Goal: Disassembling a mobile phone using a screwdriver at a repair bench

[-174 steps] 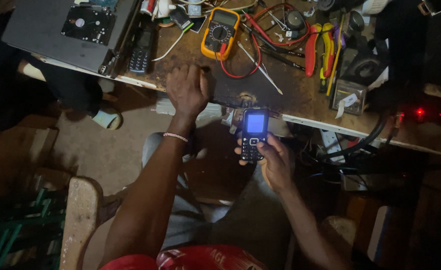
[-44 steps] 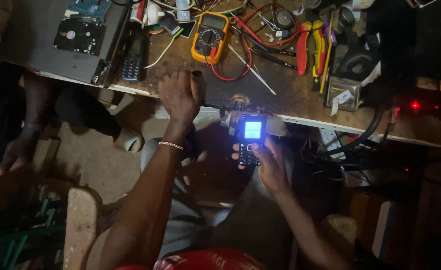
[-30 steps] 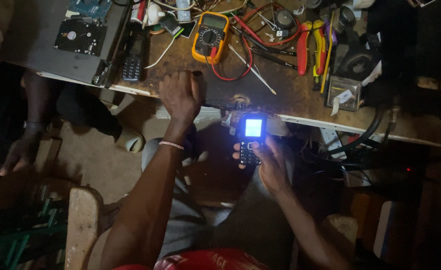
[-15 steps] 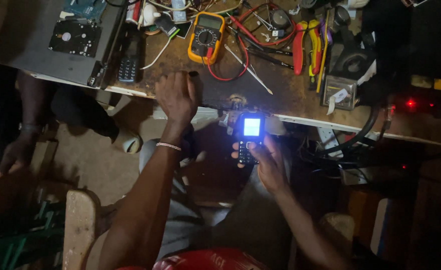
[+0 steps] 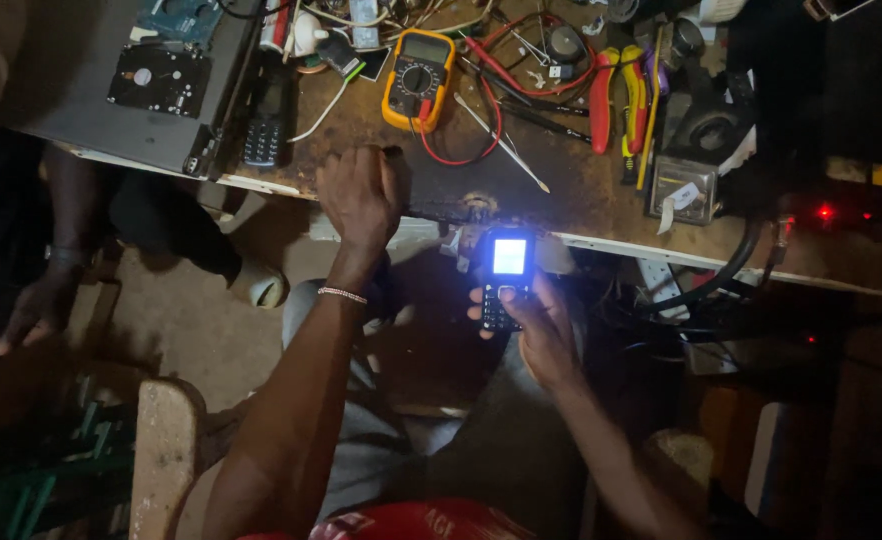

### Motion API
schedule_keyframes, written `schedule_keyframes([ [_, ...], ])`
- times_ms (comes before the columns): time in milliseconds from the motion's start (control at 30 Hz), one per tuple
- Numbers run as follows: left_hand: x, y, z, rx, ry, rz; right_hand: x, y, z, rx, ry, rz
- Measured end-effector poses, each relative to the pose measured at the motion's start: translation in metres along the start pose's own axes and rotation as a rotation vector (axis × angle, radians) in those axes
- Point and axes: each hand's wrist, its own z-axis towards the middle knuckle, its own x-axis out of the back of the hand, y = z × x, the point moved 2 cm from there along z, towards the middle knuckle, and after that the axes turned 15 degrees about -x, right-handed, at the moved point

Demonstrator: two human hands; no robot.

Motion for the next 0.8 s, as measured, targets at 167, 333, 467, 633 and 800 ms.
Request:
schedule_keyframes([
  [167,0.001,-0.001,0.000,-0.006,-0.009,-0.050,0.002,0.004,0.001,-0.011,-0.002,0.007],
  [333,0.002,0.000,0.000,-0.019,0.001,-0.032,0.001,0.004,0.001,0.009,-0.010,-0.005],
  [467,-0.001,-0.002,-0.003,-0.002,-0.014,-0.053,-0.002,-0.001,-0.003,0.016,-0.011,-0.030],
  [633,0.001,-0.001,-0.001,0.000,-0.008,-0.056,-0.003,-0.002,-0.004,0.031,-0.016,-0.051],
  [800,-0.002,-0.002,-0.002,-0.014,-0.004,-0.018,-0.006,-0.006,-0.006,0.034,-0.028,-0.028],
])
